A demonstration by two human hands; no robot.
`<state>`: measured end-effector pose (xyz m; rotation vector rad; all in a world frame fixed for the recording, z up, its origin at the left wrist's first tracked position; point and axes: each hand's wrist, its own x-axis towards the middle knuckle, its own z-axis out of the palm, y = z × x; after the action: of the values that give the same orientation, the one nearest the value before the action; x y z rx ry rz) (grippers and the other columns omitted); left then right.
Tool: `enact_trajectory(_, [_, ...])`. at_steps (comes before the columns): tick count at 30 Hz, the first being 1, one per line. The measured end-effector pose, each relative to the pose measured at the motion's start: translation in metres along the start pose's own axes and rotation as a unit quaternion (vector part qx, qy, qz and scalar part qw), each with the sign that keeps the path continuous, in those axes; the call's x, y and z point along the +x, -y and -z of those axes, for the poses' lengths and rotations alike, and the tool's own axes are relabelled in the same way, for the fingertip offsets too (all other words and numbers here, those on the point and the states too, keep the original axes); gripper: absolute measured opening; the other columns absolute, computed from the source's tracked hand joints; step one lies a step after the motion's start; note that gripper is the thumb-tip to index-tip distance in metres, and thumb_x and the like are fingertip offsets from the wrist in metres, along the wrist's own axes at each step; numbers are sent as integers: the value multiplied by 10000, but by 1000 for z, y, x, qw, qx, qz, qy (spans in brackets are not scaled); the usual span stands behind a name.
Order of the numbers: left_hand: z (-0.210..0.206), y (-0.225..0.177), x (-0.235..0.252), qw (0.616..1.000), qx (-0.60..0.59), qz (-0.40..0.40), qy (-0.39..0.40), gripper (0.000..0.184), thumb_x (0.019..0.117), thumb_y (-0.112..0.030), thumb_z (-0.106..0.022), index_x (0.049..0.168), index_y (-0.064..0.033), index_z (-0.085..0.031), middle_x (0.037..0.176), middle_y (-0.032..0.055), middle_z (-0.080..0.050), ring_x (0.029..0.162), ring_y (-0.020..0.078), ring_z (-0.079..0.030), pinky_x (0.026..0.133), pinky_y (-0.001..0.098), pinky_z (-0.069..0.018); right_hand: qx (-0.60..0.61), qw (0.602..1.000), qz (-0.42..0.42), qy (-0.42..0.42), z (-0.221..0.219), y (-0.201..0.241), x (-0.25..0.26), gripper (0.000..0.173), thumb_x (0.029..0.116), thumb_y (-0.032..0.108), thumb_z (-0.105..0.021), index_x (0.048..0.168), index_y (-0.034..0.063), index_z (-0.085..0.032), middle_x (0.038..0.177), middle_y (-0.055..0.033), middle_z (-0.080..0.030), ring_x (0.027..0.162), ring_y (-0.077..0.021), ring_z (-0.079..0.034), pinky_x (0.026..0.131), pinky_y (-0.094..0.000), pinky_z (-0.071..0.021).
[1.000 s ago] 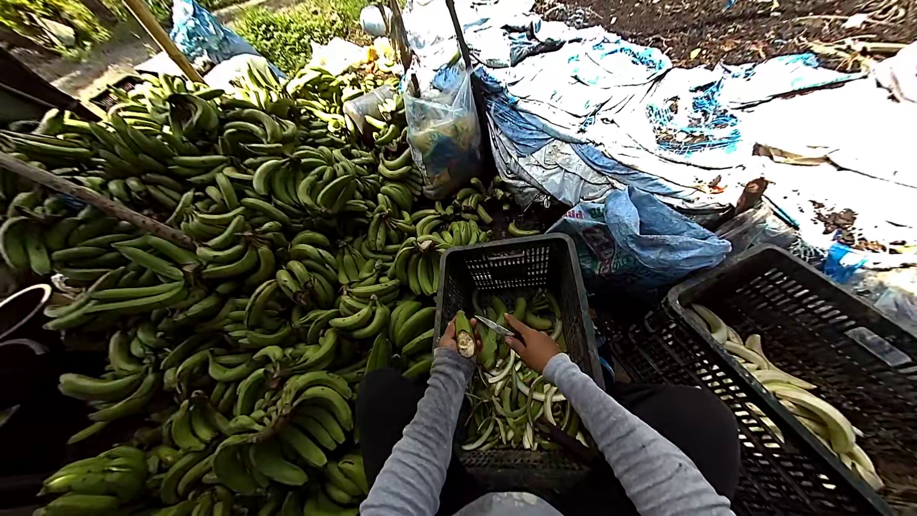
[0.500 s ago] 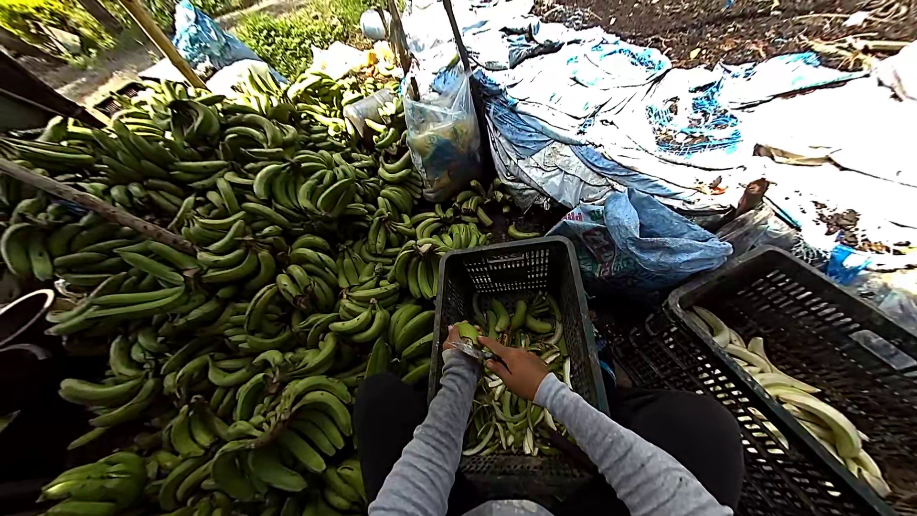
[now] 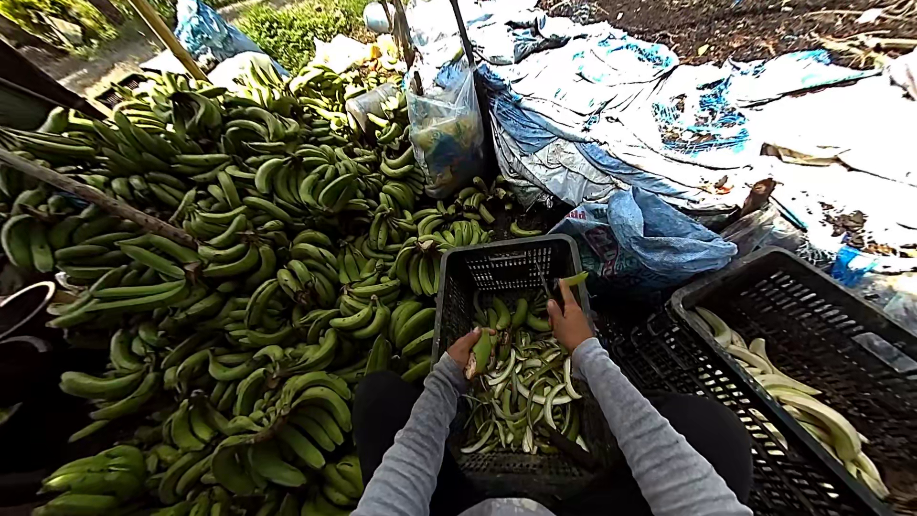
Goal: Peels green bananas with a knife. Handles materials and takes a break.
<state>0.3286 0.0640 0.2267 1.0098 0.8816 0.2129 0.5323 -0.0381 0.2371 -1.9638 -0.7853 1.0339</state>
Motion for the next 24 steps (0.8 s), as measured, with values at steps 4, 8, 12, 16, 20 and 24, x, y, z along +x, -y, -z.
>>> enact_trajectory(4, [-22, -9, 17, 977, -101, -21, -185, 495, 1138, -321, -136, 1251, -15, -508, 737, 37, -548, 554, 110, -522, 529, 257, -468, -162, 961, 91, 206, -47, 17, -37, 642, 1118, 318, -413, 1661, 118, -134, 1295, -317, -631, 1165, -472, -638, 1045, -613, -448])
enact_trajectory(8, [-21, -9, 22, 967, -151, -56, -196, 470, 1139, -256, -95, 1184, 17, -476, 733, 23, -525, 574, 80, -535, 586, 232, -495, -199, 943, 126, 235, -59, 21, -44, 584, 1125, 315, -386, 1659, 168, -199, 1339, -285, -625, 1209, -474, -619, 1048, -633, -435])
enact_trajectory(12, [-24, -2, 21, 959, -204, -94, -171, 407, 1136, -221, -156, 1062, -19, -503, 661, 8, -539, 536, 88, -549, 545, 234, -502, -200, 952, 141, 185, -61, 19, -41, 494, 1117, 286, -406, 1607, 224, -378, 1380, -235, -625, 1239, -452, -613, 1034, -629, -444])
enact_trajectory(16, [-11, -13, 3, 995, -73, -19, -60, 450, 1131, -305, -132, 1106, -74, -518, 694, 4, -563, 521, 85, -518, 470, 221, -434, 41, 984, 164, 62, -45, 9, -30, 438, 1099, 128, -384, 1509, 0, -471, 929, -130, -661, 753, -200, -609, 735, -357, -522])
enact_trajectory(20, [-1, -8, 4, 979, -171, -32, -104, 445, 1128, -361, -116, 1074, -93, -468, 688, 20, -566, 500, 121, -536, 430, 240, -433, 10, 999, 45, -5, -16, 6, -12, 547, 1137, 231, -320, 1627, 25, -190, 915, -164, -633, 729, -232, -595, 746, -390, -523])
enact_trajectory(24, [-11, -7, 35, 893, -293, -158, -304, 413, 1141, -336, -158, 1160, -49, -454, 781, 73, -623, 546, 122, -592, 474, 248, -484, -152, 972, 31, 175, -51, 11, -35, 593, 1136, 367, -297, 1594, -9, -260, 1165, -283, -678, 1049, -413, -683, 1000, -549, -494])
